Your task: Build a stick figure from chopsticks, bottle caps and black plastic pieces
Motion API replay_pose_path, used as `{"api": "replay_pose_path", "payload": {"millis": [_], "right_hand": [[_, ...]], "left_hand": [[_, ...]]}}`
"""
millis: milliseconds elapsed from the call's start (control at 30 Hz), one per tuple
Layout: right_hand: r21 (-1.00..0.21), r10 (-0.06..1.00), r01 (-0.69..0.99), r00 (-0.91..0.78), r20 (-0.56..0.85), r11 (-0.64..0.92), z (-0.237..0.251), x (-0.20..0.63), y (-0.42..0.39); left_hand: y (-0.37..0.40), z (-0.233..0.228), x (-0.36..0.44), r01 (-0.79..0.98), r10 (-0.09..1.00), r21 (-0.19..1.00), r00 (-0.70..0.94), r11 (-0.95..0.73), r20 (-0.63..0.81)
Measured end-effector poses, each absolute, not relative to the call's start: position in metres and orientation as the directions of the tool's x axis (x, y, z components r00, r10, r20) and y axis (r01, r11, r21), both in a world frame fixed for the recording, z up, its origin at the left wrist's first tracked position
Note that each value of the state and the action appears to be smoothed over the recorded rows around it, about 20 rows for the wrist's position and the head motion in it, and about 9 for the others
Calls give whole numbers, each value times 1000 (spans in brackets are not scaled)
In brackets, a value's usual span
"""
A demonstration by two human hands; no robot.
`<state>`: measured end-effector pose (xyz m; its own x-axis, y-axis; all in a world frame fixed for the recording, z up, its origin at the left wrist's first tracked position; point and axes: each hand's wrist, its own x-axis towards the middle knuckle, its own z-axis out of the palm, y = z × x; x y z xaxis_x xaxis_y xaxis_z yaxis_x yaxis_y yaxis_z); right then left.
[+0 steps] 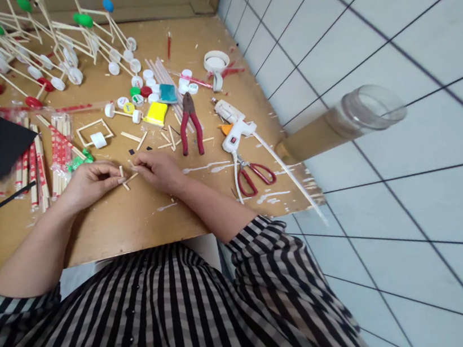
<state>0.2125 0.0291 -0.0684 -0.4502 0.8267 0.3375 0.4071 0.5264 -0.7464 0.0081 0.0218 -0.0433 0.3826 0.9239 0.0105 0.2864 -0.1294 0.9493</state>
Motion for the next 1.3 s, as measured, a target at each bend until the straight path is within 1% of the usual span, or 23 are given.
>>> {"api": "replay_pose_path", "payload": {"millis": [633, 867, 1300], "right_hand": [[-741, 818, 393, -444, 366, 545, -70, 213, 29], [-743, 835, 424, -440, 331, 518, -70, 212, 29], [-742, 835, 425, -437, 334, 519, -69, 212, 28]], "left_hand": [[23, -45, 6, 300, 917, 943, 398, -142, 12], [22, -45, 8, 289, 923, 947, 385, -144, 23], [22, -44, 8, 296, 918, 944, 396, -147, 19]]}}
